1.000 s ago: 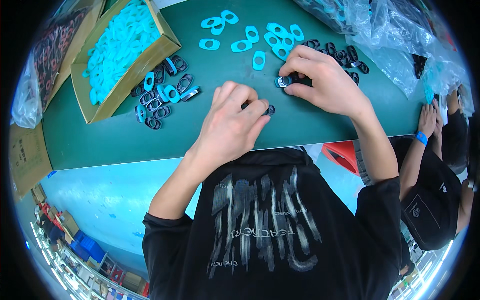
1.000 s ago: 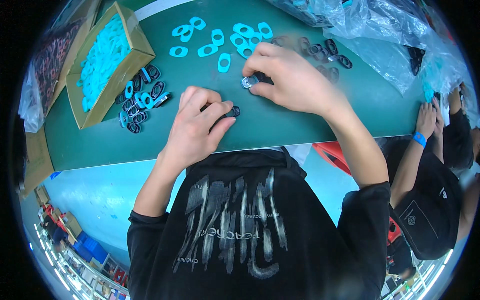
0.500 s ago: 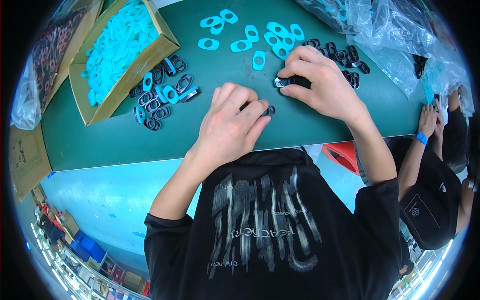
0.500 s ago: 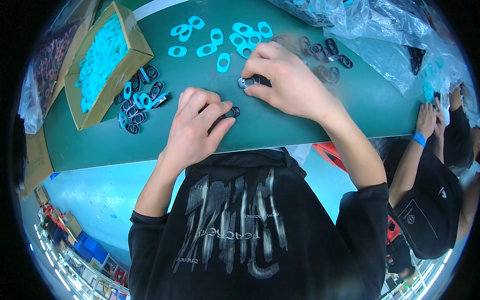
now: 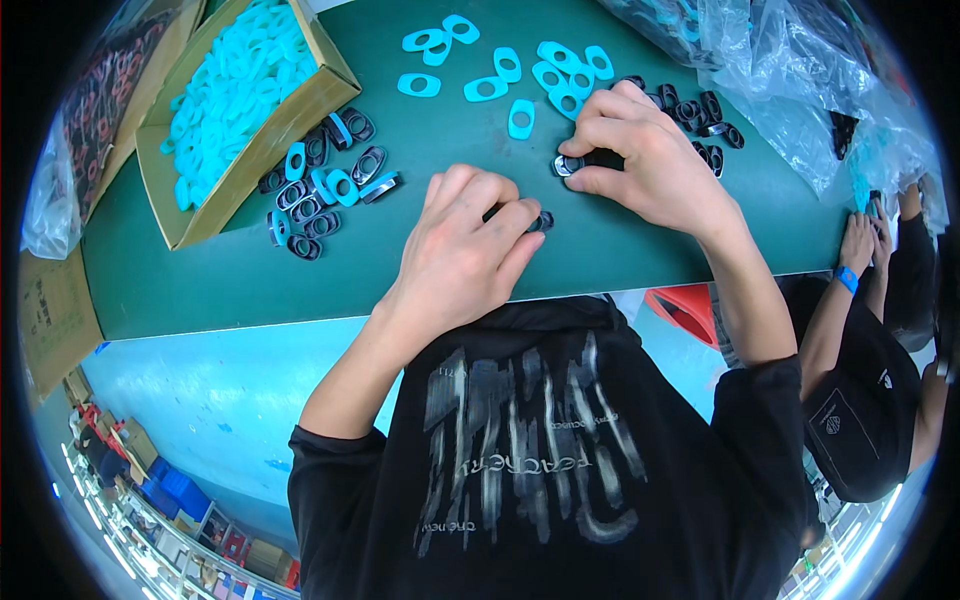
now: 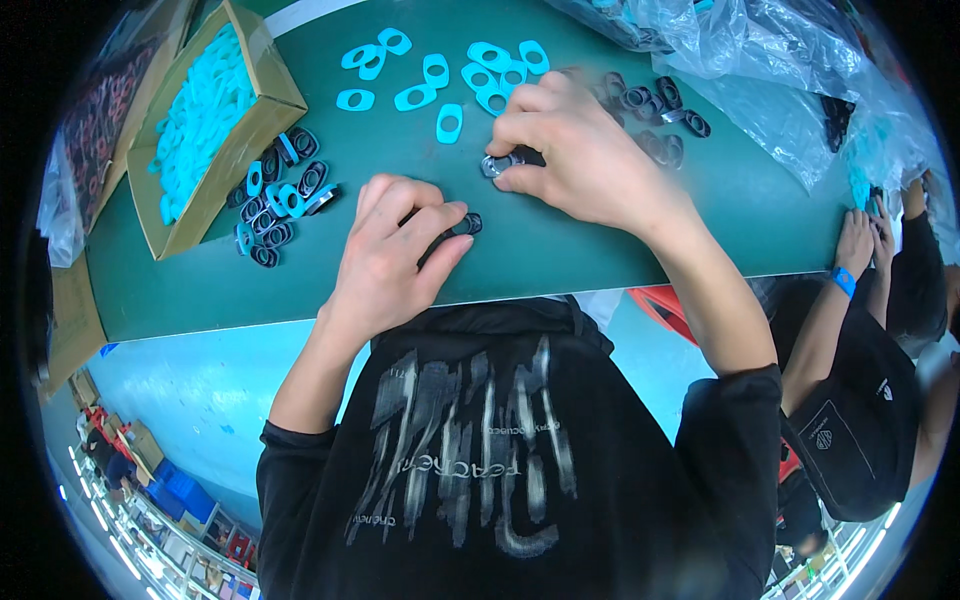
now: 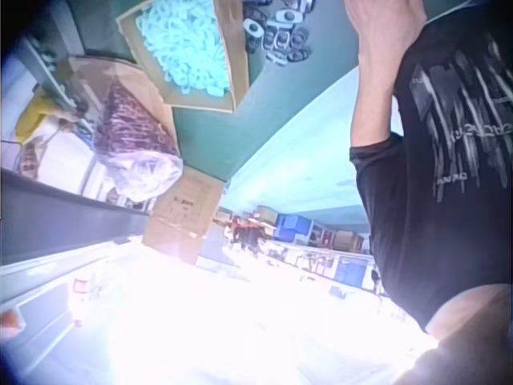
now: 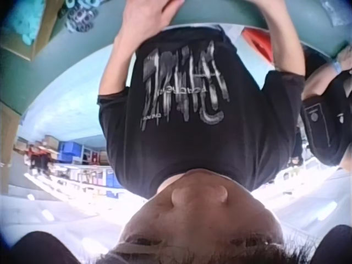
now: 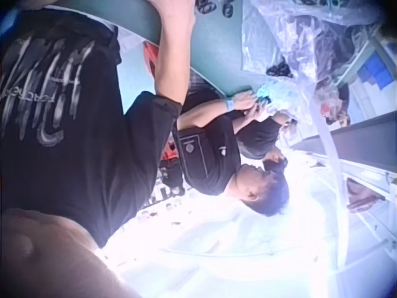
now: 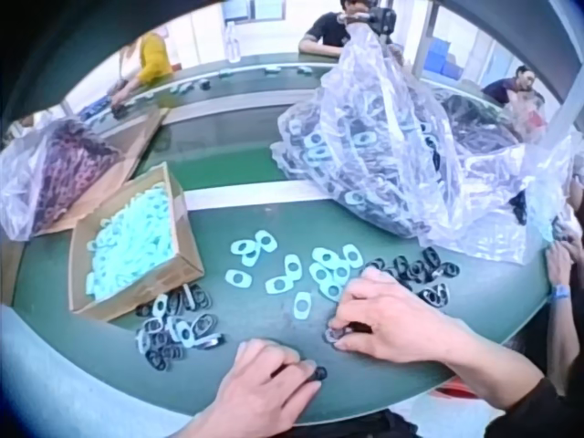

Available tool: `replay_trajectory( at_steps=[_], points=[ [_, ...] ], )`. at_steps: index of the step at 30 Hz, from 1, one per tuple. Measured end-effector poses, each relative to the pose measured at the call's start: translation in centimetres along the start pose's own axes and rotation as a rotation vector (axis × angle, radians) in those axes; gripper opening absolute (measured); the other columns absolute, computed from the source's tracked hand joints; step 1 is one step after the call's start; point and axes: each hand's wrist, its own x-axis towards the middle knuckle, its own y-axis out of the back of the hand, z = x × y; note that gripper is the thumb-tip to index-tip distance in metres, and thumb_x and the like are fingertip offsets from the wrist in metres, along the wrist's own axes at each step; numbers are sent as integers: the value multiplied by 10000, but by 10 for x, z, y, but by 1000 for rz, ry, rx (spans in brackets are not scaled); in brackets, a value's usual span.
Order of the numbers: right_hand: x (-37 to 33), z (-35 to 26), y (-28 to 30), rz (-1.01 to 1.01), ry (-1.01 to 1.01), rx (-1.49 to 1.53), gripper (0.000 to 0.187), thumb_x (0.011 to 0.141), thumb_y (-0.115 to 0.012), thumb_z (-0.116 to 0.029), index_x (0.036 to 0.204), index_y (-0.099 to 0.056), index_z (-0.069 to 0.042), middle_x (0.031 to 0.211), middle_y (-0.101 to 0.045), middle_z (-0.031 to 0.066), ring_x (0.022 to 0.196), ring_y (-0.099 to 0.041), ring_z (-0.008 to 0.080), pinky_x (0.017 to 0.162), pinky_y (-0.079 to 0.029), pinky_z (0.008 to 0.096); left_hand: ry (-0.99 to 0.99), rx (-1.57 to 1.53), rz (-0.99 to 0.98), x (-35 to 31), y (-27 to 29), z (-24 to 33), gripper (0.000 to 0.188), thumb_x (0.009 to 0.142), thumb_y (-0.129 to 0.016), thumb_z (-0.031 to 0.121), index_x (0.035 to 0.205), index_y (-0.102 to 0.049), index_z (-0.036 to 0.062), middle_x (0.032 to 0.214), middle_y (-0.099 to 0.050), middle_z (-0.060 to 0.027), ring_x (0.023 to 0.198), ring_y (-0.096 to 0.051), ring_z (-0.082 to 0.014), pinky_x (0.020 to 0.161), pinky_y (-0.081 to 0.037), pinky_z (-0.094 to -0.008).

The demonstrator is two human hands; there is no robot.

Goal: Assemble teal plastic components with black metal clips at a factory workbench.

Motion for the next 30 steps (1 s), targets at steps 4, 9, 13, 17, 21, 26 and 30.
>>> replay_trajectory(
  at_steps=[4, 9, 13, 17, 21, 26, 30],
  points=[
    [0, -4, -7, 58, 10, 4, 251, 714, -825, -79, 924, -700, -22, 918, -609, 84, 919, -547, 297, 829, -465, 388, 12, 64, -42, 5, 3, 6, 273, 741, -802, 63, 983, -679, 35, 977, -580, -86, 977, -556, -298, 843, -442, -399],
    [-16, -30, -40, 294, -145, -66, 248, 804, -806, -156, 984, -697, -24, 952, -614, 112, 935, -569, 320, 841, -476, 411, 24, 211, -19, -2, 17, -1, 270, 755, -790, 52, 994, -665, 32, 989, -583, -111, 995, -553, -318, 857, -437, -413],
    [-9, -57, -58, 335, -110, -80, 262, 823, -784, -138, 1046, -714, -18, 939, -608, 109, 908, -560, 316, 829, -464, 411, 96, 400, 72, -15, 48, -18, 271, 755, -790, 26, 1006, -690, 19, 996, -611, -113, 1000, -552, -317, 883, -437, -425],
    [0, -58, -58, 261, -45, 24, 260, 846, -760, -142, 1075, -719, -25, 1012, -656, 110, 969, -592, 315, 887, -480, 408, 82, 383, 69, -17, 51, -21, 254, 736, -808, 30, 970, -712, 5, 958, -626, -98, 998, -547, -313, 889, -428, -421],
    [-7, -13, -8, 388, -117, -168, 285, 868, -720, -141, 1142, -712, -61, 1117, -687, 126, 1047, -610, 335, 990, -477, 420, 92, 402, 14, -14, 56, -21, 246, 739, -809, 45, 960, -705, 11, 983, -631, -101, 1030, -543, -323, 899, -424, -432],
    [-14, 41, 36, 250, -167, -434, 257, 889, -685, -99, 1140, -714, -52, 1125, -676, 117, 1041, -599, 340, 967, -487, 407, 76, 565, 82, -8, 59, -26, 333, 746, -818, 89, 1053, -702, 32, 1057, -620, -108, 1069, -523, -330, 930, -411, -456],
    [-13, 52, 28, 185, -128, -278, 220, 903, -684, -96, 1114, -719, -47, 1057, -662, 113, 1034, -602, 316, 940, -489, 403, 42, 468, 33, 11, 53, 6, 507, 751, -827, 129, 1225, -657, 75, 1149, -580, -129, 1114, -499, -339, 957, -410, -441]
  ],
)
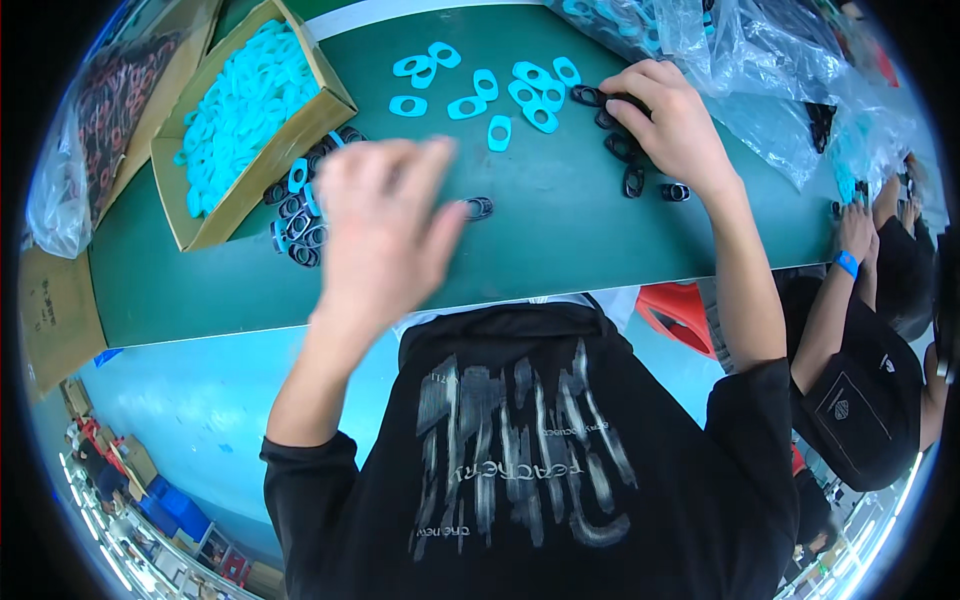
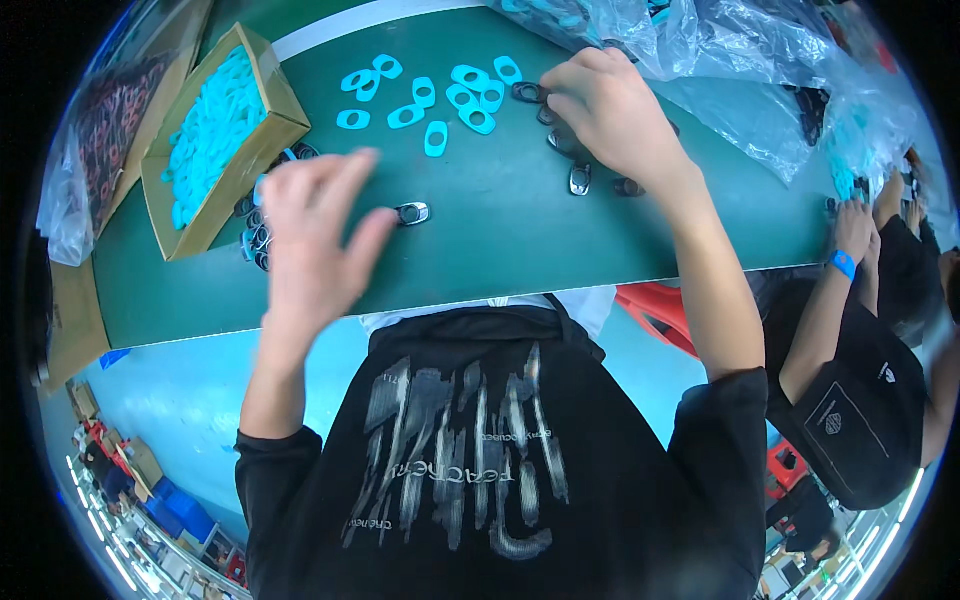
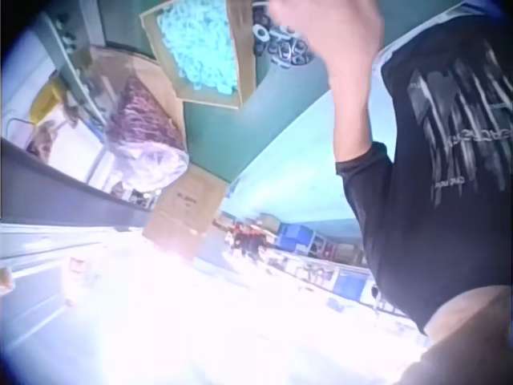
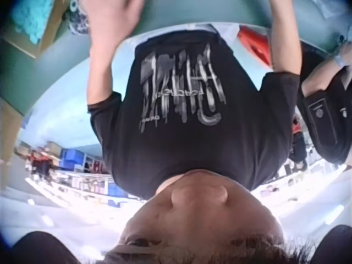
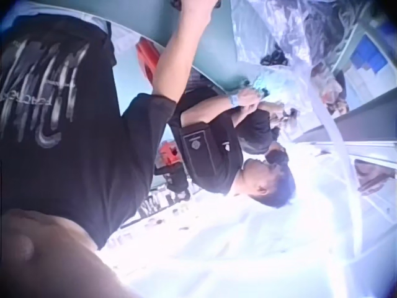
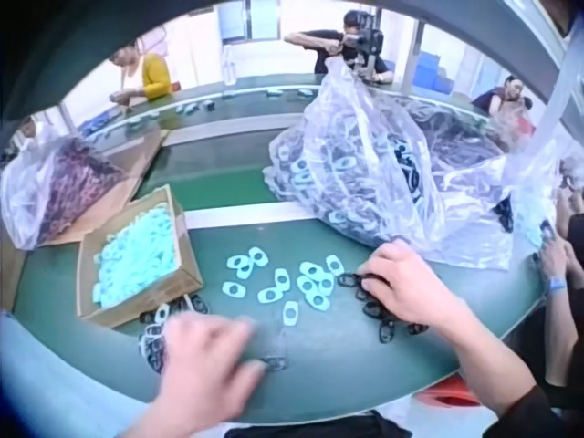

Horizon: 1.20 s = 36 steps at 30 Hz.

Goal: Assemble teal plastic components with black metal clips at a factory workbench.

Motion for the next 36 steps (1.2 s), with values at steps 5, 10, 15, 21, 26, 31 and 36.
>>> replay_trajectory(
  at_steps=[5, 10, 15, 21, 26, 31, 36],
  points=[
    [3, -12, -6, 106, -29, 39, 226, 909, -705, -151, 1094, -716, -23, 1023, -654, 121, 1032, -613, 313, 916, -494, 393, -98, -155, -148, -1, -30, 3, 263, 744, -767, 52, 996, -690, 50, 1023, -594, -131, 1040, -533, -336, 906, -441, -428],
    [9, -4, -14, 97, -42, 41, 256, 910, -721, -184, 1097, -713, -10, 1010, -656, 122, 932, -647, 303, 845, -521, 389, -38, -89, -65, 11, -14, -20, 208, 773, -735, 33, 978, -703, 35, 981, -608, -104, 1010, -545, -327, 901, -461, -442],
    [6, -25, 0, 203, -101, 144, 237, 914, -715, -160, 1081, -707, 8, 934, -666, 121, 863, -675, 280, 774, -531, 361, -151, -94, -55, 55, -43, -9, 231, 786, -740, 50, 1016, -723, 50, 908, -601, -117, 975, -563, -316, 872, -467, -422],
    [-45, -75, 6, 28, 12, 149, 206, 863, -746, -119, 1022, -702, 4, 928, -641, 138, 892, -619, 333, 797, -516, 412, -118, -119, -166, 62, -39, -13, 269, 775, -732, 28, 1029, -643, 8, 912, -586, -141, 960, -555, -321, 838, -469, -447],
    [-59, -97, -13, 33, -73, 100, 242, 809, -778, -89, 1032, -705, -28, 928, -581, 99, 914, -573, 306, 820, -496, 408, -272, -216, -15, 26, -59, -2, 221, 774, -734, 28, 968, -628, 14, 939, -582, -122, 925, -561, -314, 831, -480, -438],
    [-49, -90, -17, 35, -49, 96, 259, 798, -790, -94, 1036, -708, -30, 962, -587, 99, 929, -577, 299, 828, -500, 401, -211, -282, -19, 2, -46, 7, 209, 771, -737, 15, 973, -683, 12, 1075, -632, -101, 1007, -576, -309, 862, -491, -421],
    [-33, -91, -21, 52, 48, 226, 272, 781, -799, -68, 1036, -711, -27, 976, -599, 106, 942, -585, 298, 819, -503, 405, -73, -206, 96, -9, -26, -9, 290, 772, -764, 21, 1057, -708, 20, 1162, -645, -109, 1121, -581, -329, 946, -489, -432]
  ],
)
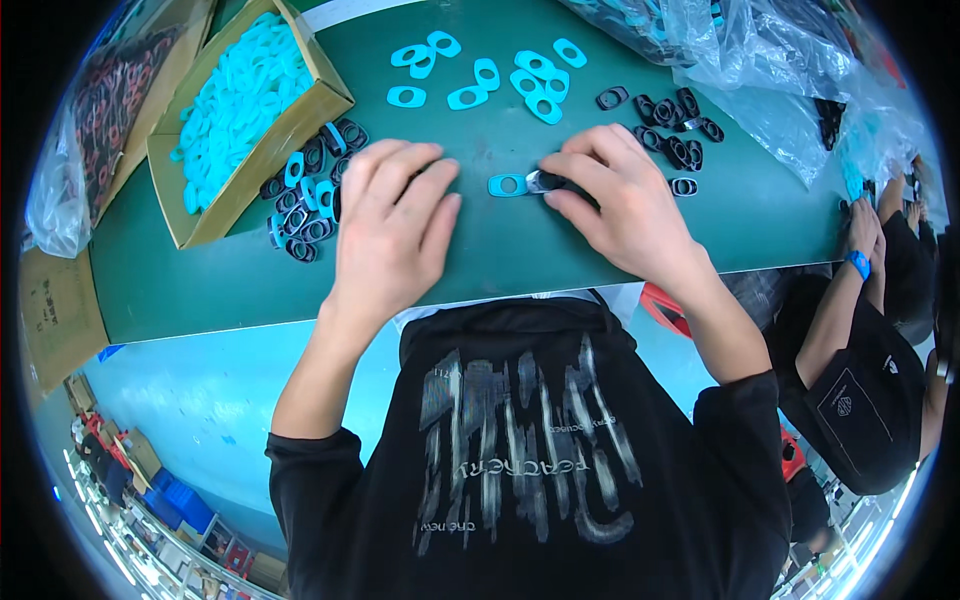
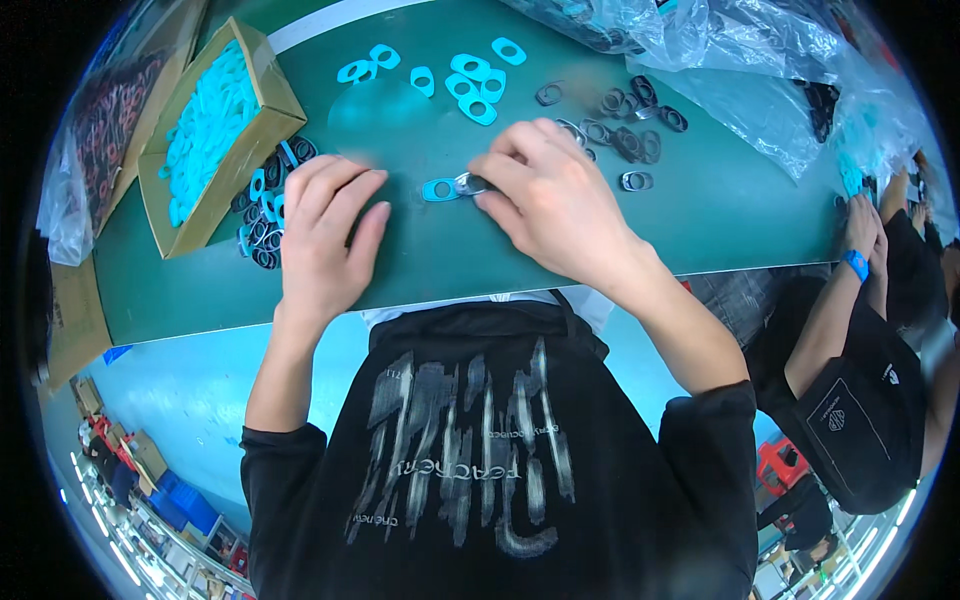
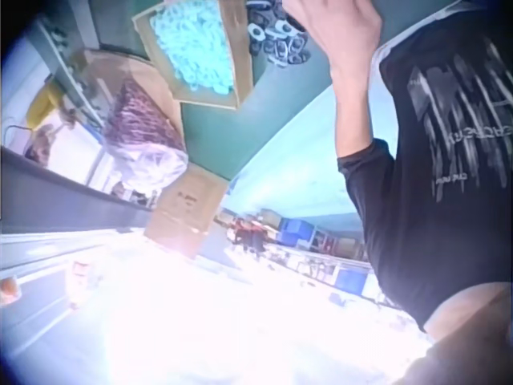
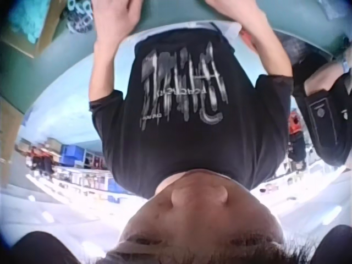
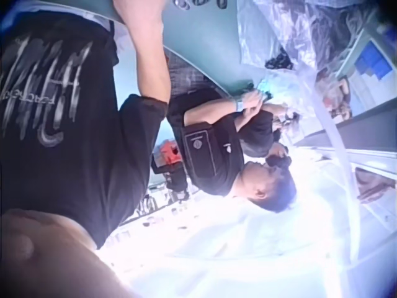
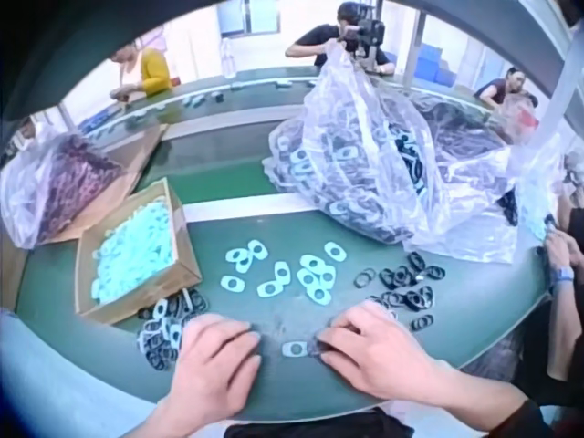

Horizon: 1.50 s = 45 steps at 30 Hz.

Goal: Assemble teal plastic components with black metal clips at a factory workbench.

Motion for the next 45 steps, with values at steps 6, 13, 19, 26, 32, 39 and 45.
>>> replay_trajectory(
  at_steps=[6, 13, 19, 26, 32, 39, 45],
  points=[
    [20, -7, -12, -77, 28, 75, 255, 767, -803, -60, 1000, -712, -11, 952, -611, 100, 929, -587, 303, 823, -497, 400, 33, 12, 6, -10, -1, -4, 312, 766, -778, 27, 1070, -709, 15, 1154, -652, -120, 1177, -579, -344, 979, -486, -457],
    [21, -7, -15, -103, -8, 44, 241, 762, -805, -63, 979, -716, -9, 937, -615, 97, 927, -586, 310, 830, -500, 401, 10, -70, 30, 0, -9, -1, 305, 765, -779, 25, 1061, -711, 3, 1120, -666, -124, 1184, -591, -352, 988, -491, -461],
    [21, -7, -15, -74, -4, 51, 228, 750, -808, -67, 953, -716, -16, 939, -622, 98, 915, -584, 303, 839, -489, 407, -4, -91, 5, 1, -15, -3, 314, 763, -784, 29, 1066, -708, -4, 1129, -664, -121, 1192, -587, -350, 993, -490, -457],
    [15, -5, -15, -128, -31, -91, 360, 751, -823, -142, 1077, -706, -44, 1004, -633, 90, 994, -556, 310, 895, -459, 405, -51, -153, -119, 17, -27, 9, 367, 752, -785, 28, 1097, -667, -10, 1084, -619, -132, 1108, -571, -344, 955, -473, -442],
    [-21, 20, 38, 197, -393, 50, 390, 818, -791, -114, 1191, -707, -37, 1023, -669, 77, 959, -617, 200, 890, -496, 329, -52, 24, -157, 4, 5, -12, 315, 746, -777, 14, 1041, -667, 8, 1003, -592, -142, 1053, -562, -349, 924, -460, -449],
    [-41, 23, 53, 86, -329, -176, 315, 827, -763, -55, 1140, -729, -38, 1004, -669, 121, 936, -643, 275, 838, -515, 365, -33, 130, -205, 34, 29, -2, 338, 759, -750, -1, 1090, -695, 41, 1097, -629, -123, 1121, -548, -353, 952, -458, -454],
    [-38, 4, 24, -15, -197, -127, 255, 779, -758, -23, 1032, -731, -42, 914, -594, 118, 905, -588, 312, 799, -496, 411, -248, 92, -95, 84, -43, -4, 227, 797, -688, 17, 1023, -710, 30, 1047, -642, -126, 1080, -557, -323, 913, -466, -436]
  ],
)
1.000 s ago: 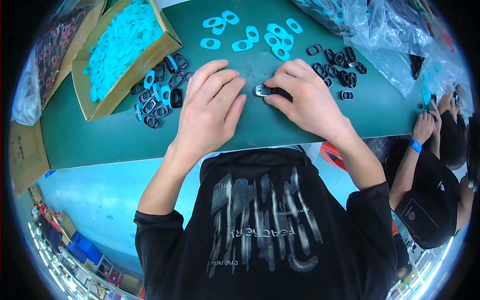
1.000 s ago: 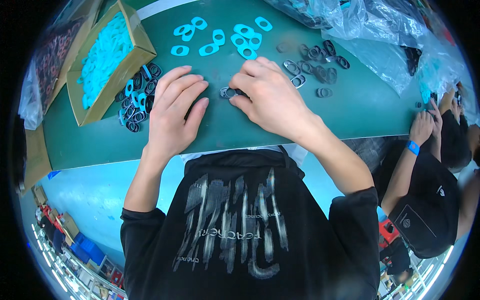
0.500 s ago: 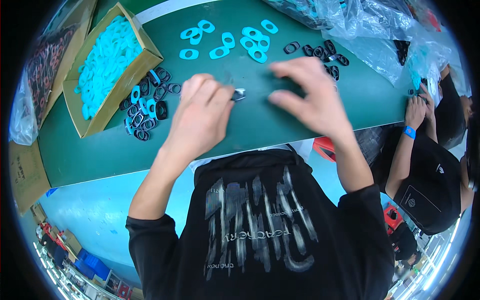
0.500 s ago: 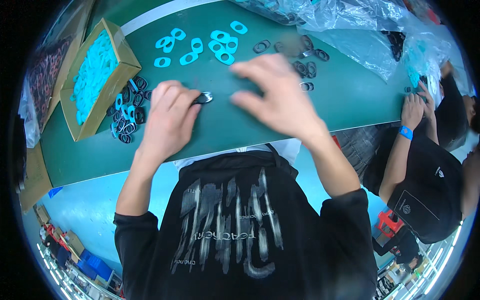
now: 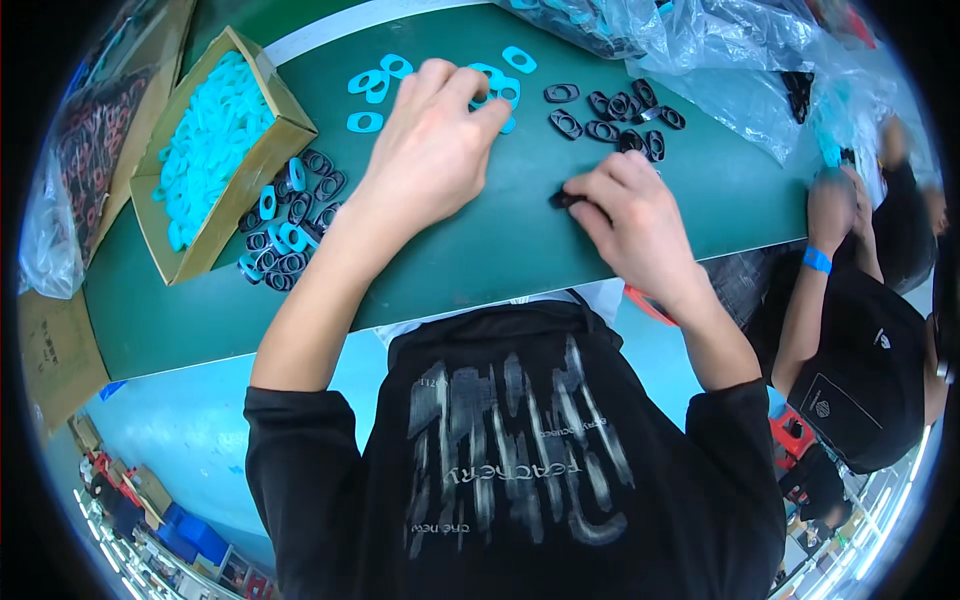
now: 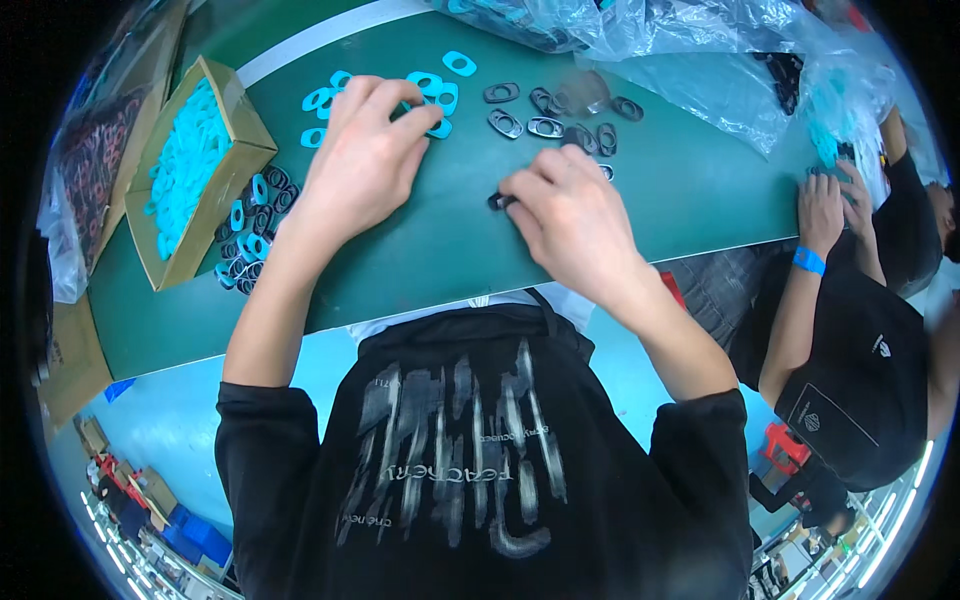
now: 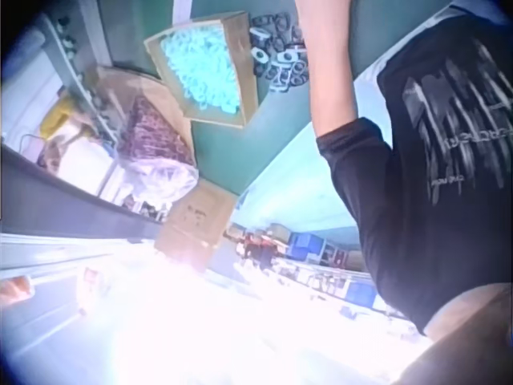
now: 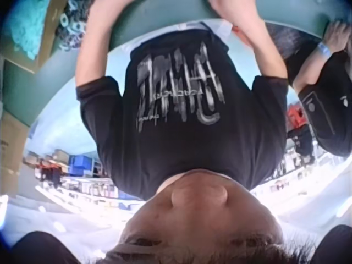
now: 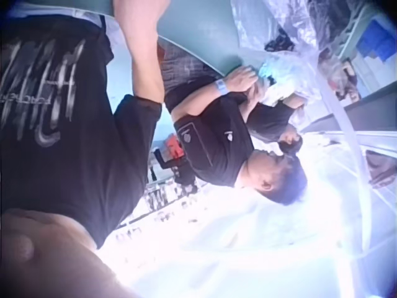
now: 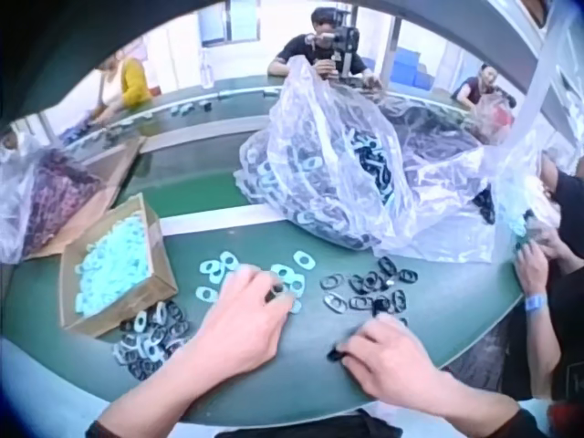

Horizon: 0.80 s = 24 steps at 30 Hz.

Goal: Assemble teal plastic components with black metal clips at a factory workbench.

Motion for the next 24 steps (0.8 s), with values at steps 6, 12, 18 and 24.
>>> replay_trajectory(
  at_steps=[6, 12, 18, 24],
  points=[
    [-17, -7, -14, 109, 72, 60, 260, 769, -782, -14, 1025, -738, -31, 1013, -610, 86, 917, -581, 271, 797, -491, 388, 19, -97, -12, -20, 0, 7, 93, 778, -699, 2, 870, -687, 10, 935, -614, -103, 976, -548, -289, 844, -459, -411],
    [-22, 2, -16, 79, 204, 154, 244, 789, -771, -7, 1029, -728, -30, 1072, -633, 104, 933, -592, 275, 814, -498, 393, 90, -249, -91, -47, 5, 27, 249, 755, -753, -42, 985, -683, 25, 1020, -596, -97, 974, -560, -310, 836, -482, -403],
    [-11, -5, -9, 8, 129, 210, 241, 785, -772, 3, 1019, -726, -25, 1032, -616, 97, 908, -609, 268, 779, -517, 365, 148, -270, -12, -57, 4, 42, 240, 749, -756, 4, 977, -689, 38, 1007, -584, -94, 986, -547, -303, 844, -466, -410],
    [1, -13, -2, -122, -99, 268, 273, 790, -774, -13, 1060, -732, -23, 1033, -596, 98, 958, -614, 286, 841, -517, 355, 264, -94, -17, -72, 31, 33, 347, 729, -804, 38, 1063, -713, 61, 1184, -609, -108, 1159, -532, -351, 978, -447, -452]
  ],
)
